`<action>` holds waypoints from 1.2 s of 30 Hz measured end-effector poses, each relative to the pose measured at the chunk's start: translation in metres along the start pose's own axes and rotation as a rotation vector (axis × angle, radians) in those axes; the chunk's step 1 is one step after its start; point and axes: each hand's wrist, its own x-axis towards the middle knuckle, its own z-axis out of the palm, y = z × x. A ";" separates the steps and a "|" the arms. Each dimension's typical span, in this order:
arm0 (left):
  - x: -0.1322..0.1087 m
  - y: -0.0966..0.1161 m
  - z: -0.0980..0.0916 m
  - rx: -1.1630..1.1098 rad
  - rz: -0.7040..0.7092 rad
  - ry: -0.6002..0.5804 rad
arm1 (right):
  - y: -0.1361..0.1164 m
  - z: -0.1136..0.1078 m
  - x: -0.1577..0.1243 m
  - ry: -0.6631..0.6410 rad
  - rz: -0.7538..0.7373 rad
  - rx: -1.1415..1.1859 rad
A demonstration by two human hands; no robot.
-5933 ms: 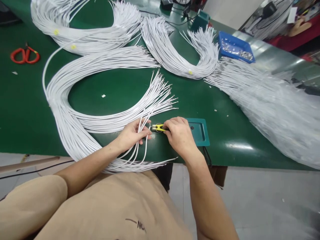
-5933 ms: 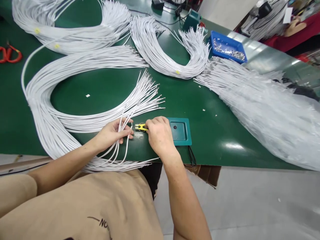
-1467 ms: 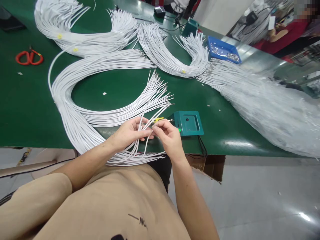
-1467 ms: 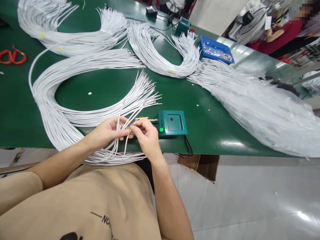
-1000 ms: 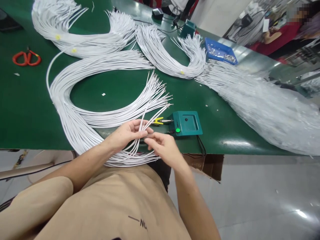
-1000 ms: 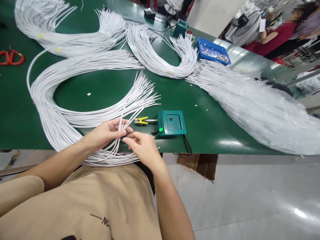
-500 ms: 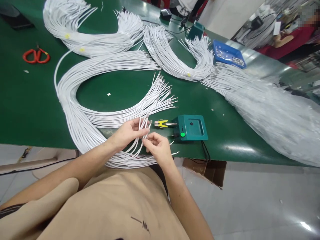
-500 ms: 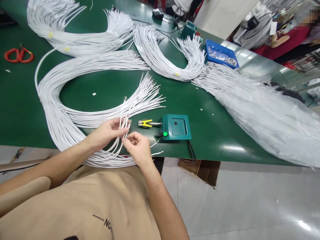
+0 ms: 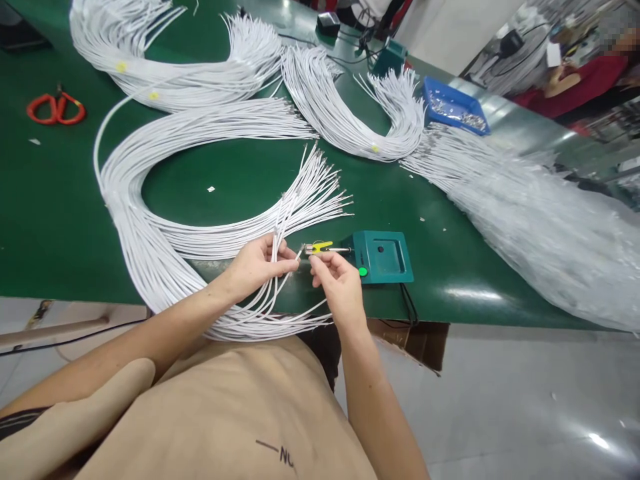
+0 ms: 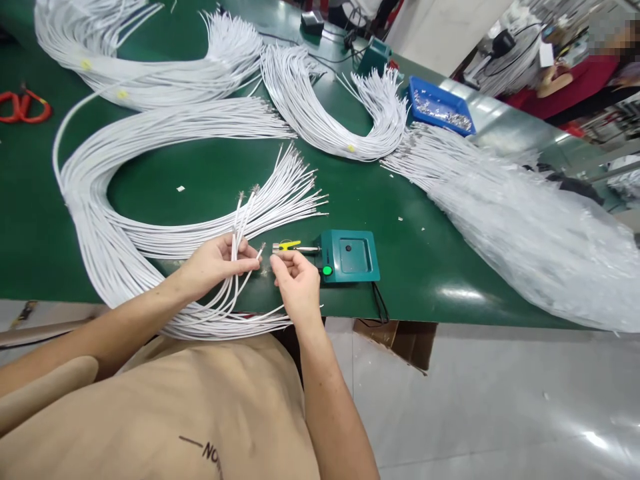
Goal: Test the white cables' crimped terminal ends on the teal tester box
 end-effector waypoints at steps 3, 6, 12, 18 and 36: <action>0.000 -0.001 0.000 -0.022 0.001 -0.041 | -0.002 0.002 0.008 -0.053 -0.025 -0.029; -0.001 0.002 0.000 -0.013 0.014 -0.058 | -0.002 0.012 0.015 -0.104 0.004 0.173; -0.005 0.011 0.000 -0.017 -0.004 -0.054 | -0.009 0.017 0.020 -0.054 0.057 0.642; -0.002 0.004 -0.001 -0.007 -0.025 -0.014 | -0.005 0.015 0.009 0.049 0.012 0.176; -0.007 0.002 0.000 0.043 0.045 -0.059 | -0.002 0.017 0.007 -0.122 0.203 0.616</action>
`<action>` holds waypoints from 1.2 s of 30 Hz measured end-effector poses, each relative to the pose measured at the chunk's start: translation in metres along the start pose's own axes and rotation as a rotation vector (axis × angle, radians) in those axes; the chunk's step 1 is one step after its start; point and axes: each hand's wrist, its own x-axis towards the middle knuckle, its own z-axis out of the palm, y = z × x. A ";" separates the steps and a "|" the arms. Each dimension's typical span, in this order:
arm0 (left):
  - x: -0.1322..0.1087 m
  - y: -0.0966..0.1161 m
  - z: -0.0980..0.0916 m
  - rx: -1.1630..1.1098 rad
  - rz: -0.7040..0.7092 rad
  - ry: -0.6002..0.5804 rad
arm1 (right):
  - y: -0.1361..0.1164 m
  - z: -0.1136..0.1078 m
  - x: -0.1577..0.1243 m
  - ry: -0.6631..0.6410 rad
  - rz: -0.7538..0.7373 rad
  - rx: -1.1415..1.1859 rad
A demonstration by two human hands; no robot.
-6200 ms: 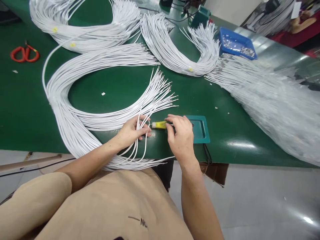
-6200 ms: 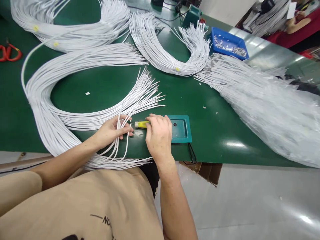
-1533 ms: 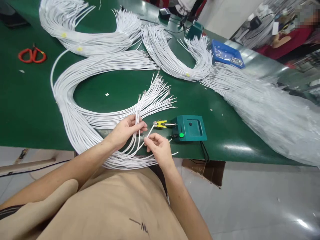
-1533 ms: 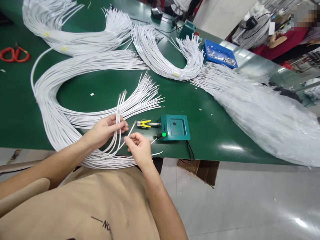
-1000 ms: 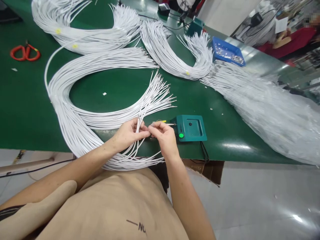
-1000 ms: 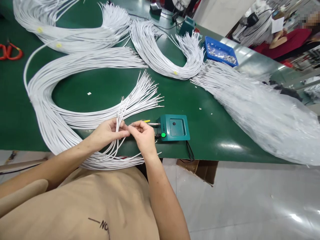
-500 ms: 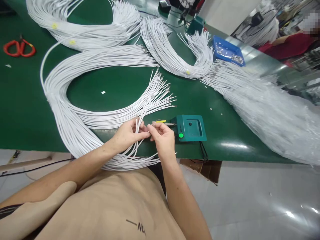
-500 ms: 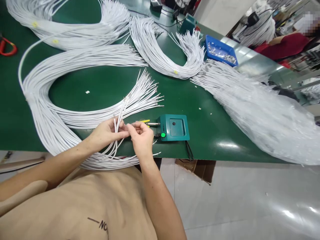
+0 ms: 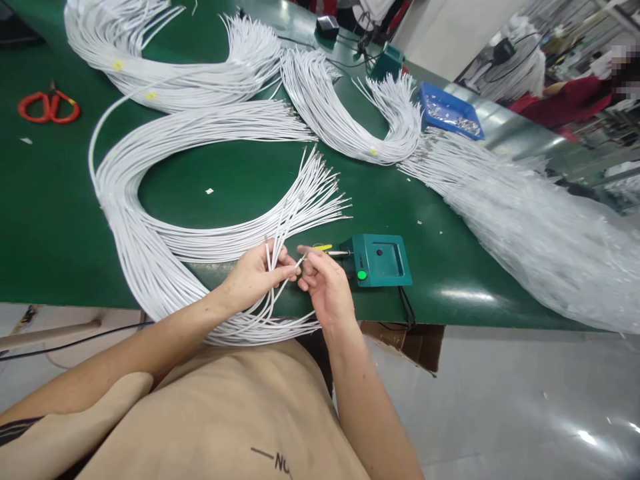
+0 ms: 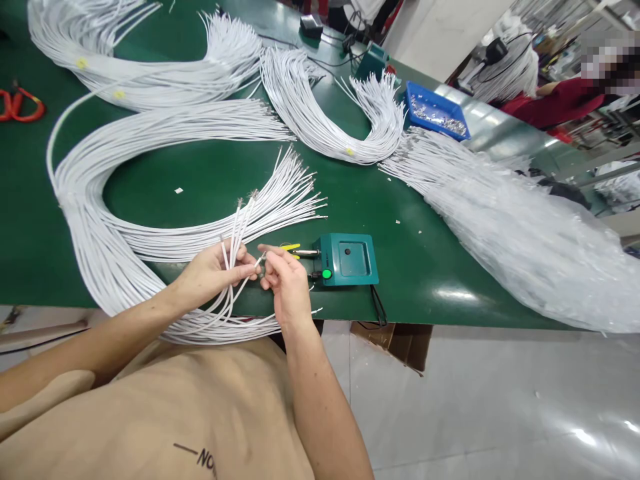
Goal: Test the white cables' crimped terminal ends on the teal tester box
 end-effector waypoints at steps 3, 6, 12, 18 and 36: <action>-0.001 0.001 0.002 -0.071 0.021 -0.034 | -0.007 0.003 0.001 -0.020 -0.048 -0.103; -0.002 0.002 0.003 -0.095 0.041 -0.065 | -0.009 0.004 0.003 -0.019 -0.016 -0.148; -0.001 0.005 0.001 -0.081 0.024 -0.006 | 0.000 -0.003 0.002 -0.036 0.009 -0.037; 0.000 0.005 -0.001 0.034 0.028 0.046 | 0.002 -0.007 -0.001 0.003 -0.108 -0.149; 0.000 0.006 0.003 -0.081 -0.010 0.109 | 0.008 -0.003 -0.008 0.125 -0.538 -0.801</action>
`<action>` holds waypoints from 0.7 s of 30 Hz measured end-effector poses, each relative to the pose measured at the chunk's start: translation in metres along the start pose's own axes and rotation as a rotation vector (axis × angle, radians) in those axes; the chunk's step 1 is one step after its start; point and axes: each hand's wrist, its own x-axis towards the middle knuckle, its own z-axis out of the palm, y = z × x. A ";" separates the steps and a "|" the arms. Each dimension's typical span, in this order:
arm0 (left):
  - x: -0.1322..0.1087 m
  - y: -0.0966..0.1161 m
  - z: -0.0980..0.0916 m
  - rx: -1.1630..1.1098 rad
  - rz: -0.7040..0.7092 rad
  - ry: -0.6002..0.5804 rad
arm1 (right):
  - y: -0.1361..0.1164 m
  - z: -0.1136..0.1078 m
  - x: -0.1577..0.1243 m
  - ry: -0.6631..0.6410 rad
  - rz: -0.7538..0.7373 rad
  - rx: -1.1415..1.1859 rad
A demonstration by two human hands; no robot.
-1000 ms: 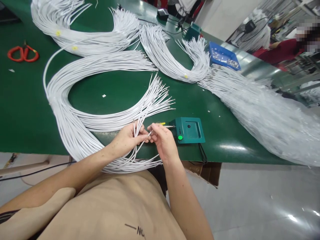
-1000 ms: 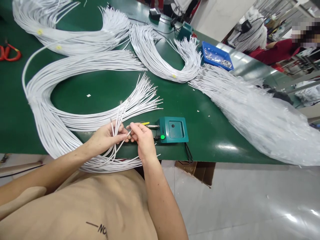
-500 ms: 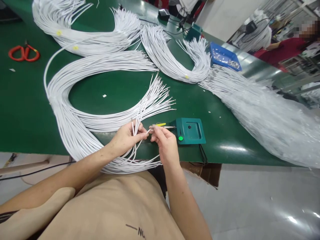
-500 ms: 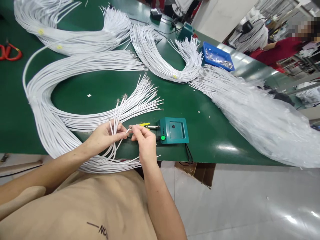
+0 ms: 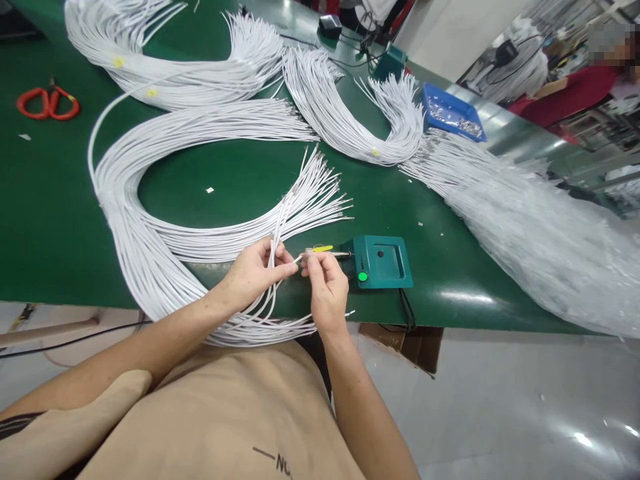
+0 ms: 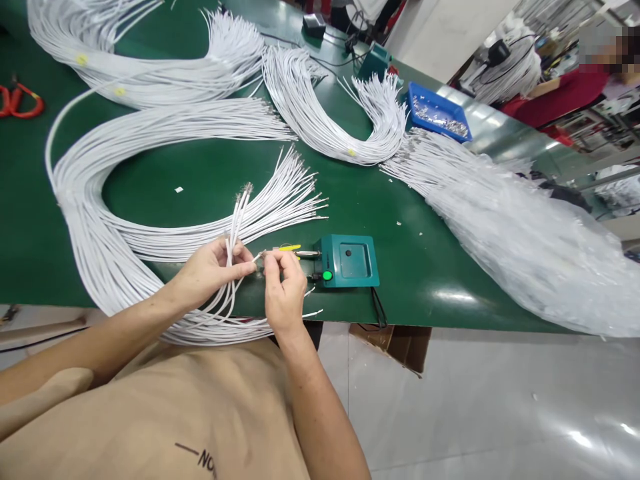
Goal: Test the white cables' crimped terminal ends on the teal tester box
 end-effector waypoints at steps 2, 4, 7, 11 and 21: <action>0.000 0.001 -0.001 0.008 0.009 0.007 | -0.001 -0.002 0.003 -0.057 0.100 0.128; 0.001 0.000 -0.002 0.035 0.030 0.006 | -0.002 -0.002 0.006 -0.092 0.151 0.219; 0.002 -0.003 -0.004 0.091 0.052 0.011 | -0.004 0.002 0.008 -0.102 0.207 0.273; 0.003 -0.005 -0.005 0.124 0.079 0.029 | -0.002 0.006 0.009 -0.079 0.235 0.276; 0.003 0.004 -0.006 -0.410 -0.272 -0.195 | 0.014 -0.002 0.007 -0.021 -0.344 -0.343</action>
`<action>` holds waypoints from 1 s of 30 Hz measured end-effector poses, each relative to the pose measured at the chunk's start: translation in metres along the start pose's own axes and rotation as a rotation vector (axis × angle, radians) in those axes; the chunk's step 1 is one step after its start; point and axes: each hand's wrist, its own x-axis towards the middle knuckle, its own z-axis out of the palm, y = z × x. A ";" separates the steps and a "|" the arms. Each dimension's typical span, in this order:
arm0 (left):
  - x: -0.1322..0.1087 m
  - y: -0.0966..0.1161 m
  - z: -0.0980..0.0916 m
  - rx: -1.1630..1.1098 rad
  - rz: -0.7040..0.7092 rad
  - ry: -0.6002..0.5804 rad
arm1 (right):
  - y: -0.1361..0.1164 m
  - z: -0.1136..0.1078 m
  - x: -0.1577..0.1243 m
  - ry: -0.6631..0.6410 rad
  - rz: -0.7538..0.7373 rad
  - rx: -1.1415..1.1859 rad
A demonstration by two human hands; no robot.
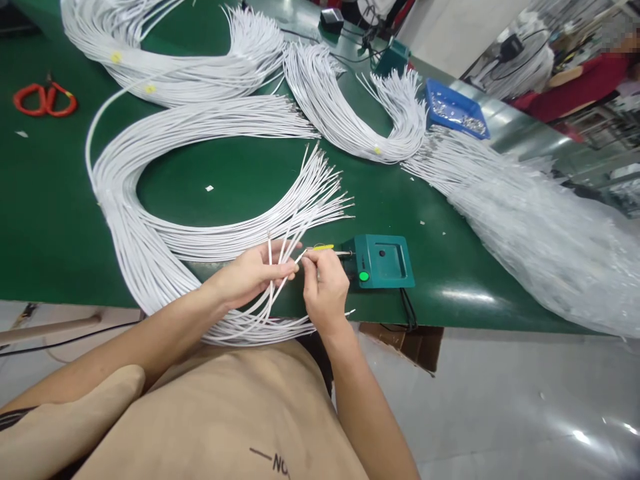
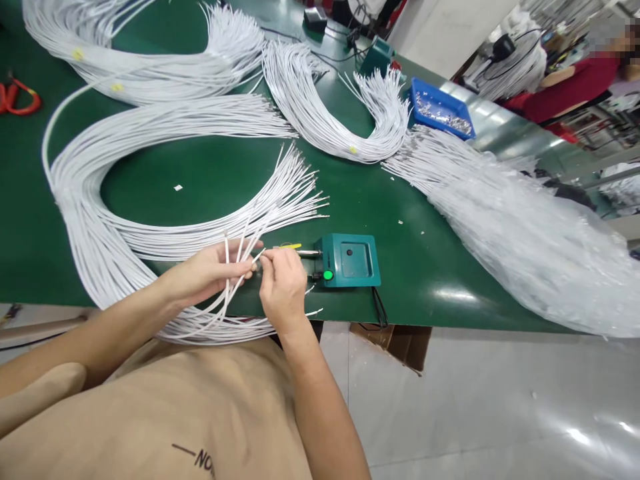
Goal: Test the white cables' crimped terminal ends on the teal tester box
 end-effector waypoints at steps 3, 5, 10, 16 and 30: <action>0.002 0.003 -0.002 -0.169 -0.157 -0.100 | 0.007 0.002 -0.004 -0.030 -0.195 -0.232; 0.004 0.004 -0.004 -0.194 -0.192 -0.115 | 0.009 0.000 -0.003 -0.099 -0.238 -0.278; 0.007 -0.003 -0.008 -0.083 -0.069 -0.088 | 0.003 -0.021 0.012 -0.162 0.028 0.007; 0.011 -0.010 -0.008 0.128 0.085 -0.090 | 0.003 -0.024 0.023 -0.361 0.507 0.414; 0.022 -0.008 0.002 0.210 0.097 0.069 | 0.018 -0.048 0.040 -0.305 -0.203 -0.631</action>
